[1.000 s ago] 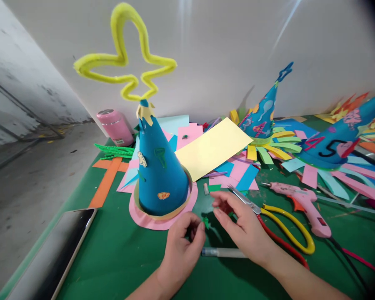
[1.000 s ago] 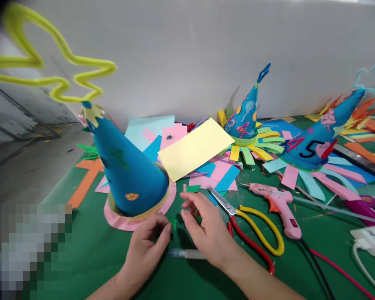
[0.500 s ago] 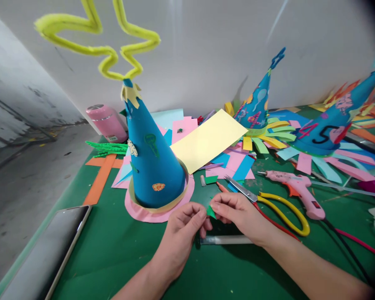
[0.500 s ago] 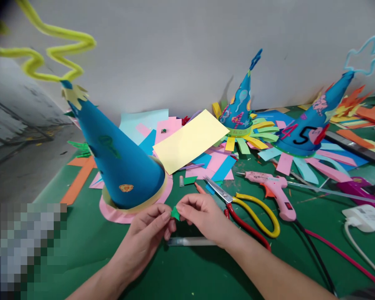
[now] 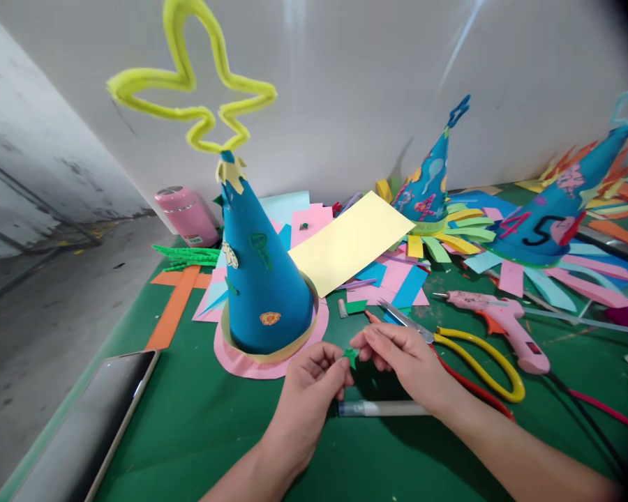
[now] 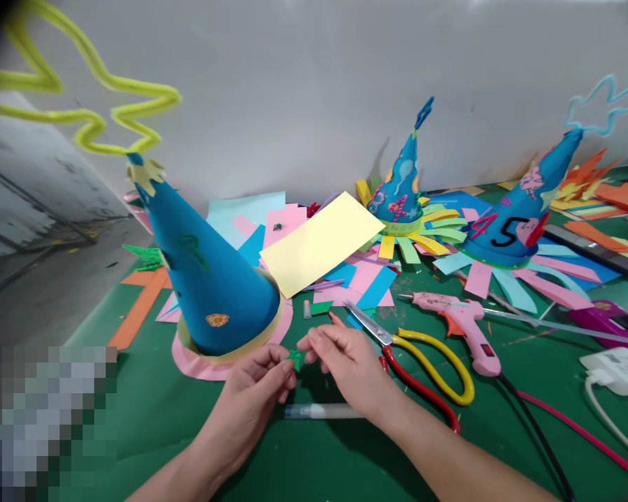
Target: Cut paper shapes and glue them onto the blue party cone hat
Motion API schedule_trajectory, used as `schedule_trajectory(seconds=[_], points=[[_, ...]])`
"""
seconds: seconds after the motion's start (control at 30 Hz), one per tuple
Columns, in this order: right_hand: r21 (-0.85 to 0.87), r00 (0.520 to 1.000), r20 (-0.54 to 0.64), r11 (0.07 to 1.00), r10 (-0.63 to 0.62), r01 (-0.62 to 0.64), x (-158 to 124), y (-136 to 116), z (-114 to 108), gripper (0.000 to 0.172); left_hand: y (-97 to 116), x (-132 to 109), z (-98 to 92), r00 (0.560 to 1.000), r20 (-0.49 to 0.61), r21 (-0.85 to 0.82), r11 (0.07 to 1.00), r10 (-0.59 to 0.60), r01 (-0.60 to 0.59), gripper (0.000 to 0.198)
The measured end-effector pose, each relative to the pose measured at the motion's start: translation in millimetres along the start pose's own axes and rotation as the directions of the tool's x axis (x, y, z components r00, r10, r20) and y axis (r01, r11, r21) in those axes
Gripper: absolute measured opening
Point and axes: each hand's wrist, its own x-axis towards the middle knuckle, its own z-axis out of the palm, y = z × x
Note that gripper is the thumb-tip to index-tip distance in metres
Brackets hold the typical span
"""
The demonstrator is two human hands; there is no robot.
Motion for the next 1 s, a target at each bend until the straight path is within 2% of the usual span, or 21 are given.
schedule_trajectory(seconds=[0.17, 0.27, 0.37, 0.43, 0.53, 0.63, 0.7, 0.77, 0.8, 0.87, 0.93, 1.0], points=[[-0.050, 0.998, 0.029, 0.997, -0.057, 0.059, -1.3, -3.5, 3.0, 0.019, -0.4, 0.5, -1.5, 1.000, 0.000, 0.012, 1.000, 0.007, -0.007, 0.014], [-0.107, 0.994, 0.073, 0.990, -0.084, 0.091, -2.8, -7.1, 7.0, 0.009, -0.5, -0.4, -2.7, 0.998, 0.018, 0.104, 0.993, 0.062, -0.064, 0.014], [-0.193, 0.986, 0.067, 0.968, -0.152, 0.163, -4.2, -6.3, 8.3, 0.011, -1.1, -2.2, -4.5, 0.979, 0.037, 0.305, 0.930, 0.202, -0.204, 0.013], [-0.236, 0.978, 0.060, 0.949, -0.201, 0.209, -4.7, -4.5, 7.6, 0.011, -1.9, -2.9, -6.4, 0.938, 0.060, 0.456, 0.827, 0.341, -0.330, 0.013], [-0.269, 0.970, 0.057, 0.932, -0.237, 0.243, -5.1, -3.7, 6.9, 0.008, -3.7, -1.8, -10.5, 0.824, 0.140, 0.603, 0.613, 0.549, -0.511, 0.012], [-0.223, 0.975, 0.041, 0.949, -0.220, 0.223, -6.4, -6.9, 9.0, 0.011, -5.3, 0.6, -15.1, 0.651, 0.236, 0.677, 0.359, 0.722, -0.643, 0.012], [-0.179, 0.977, 0.031, 0.961, -0.209, 0.211, -7.7, -8.8, 11.6, 0.012, -6.0, 1.6, -16.9, 0.525, 0.311, 0.706, 0.177, 0.792, -0.686, 0.012], [-0.168, 0.977, 0.019, 0.962, -0.214, 0.214, -8.7, -8.3, 13.9, 0.011, -6.8, 2.0, -17.5, 0.446, 0.371, 0.718, 0.053, 0.814, -0.694, 0.014], [-0.174, 0.976, 0.009, 0.960, -0.220, 0.218, -8.8, -6.9, 14.6, 0.010, -7.4, 2.0, -17.4, 0.435, 0.384, 0.722, 0.029, 0.814, -0.691, 0.015], [-0.191, 0.975, -0.012, 0.958, -0.222, 0.216, -8.3, -2.7, 14.7, 0.008, -8.8, 1.9, -16.6, 0.457, 0.366, 0.731, 0.054, 0.811, -0.681, 0.016], [-0.201, 0.975, -0.035, 0.957, -0.219, 0.207, -7.2, 1.7, 13.3, 0.010, -9.6, 1.7, -15.5, 0.517, 0.305, 0.733, 0.149, 0.800, -0.664, 0.016], [-0.207, 0.976, -0.057, 0.959, -0.211, 0.196, -6.1, 4.2, 11.2, 0.011, -8.6, 1.2, -14.1, 0.605, 0.220, 0.713, 0.298, 0.765, -0.635, 0.015]])
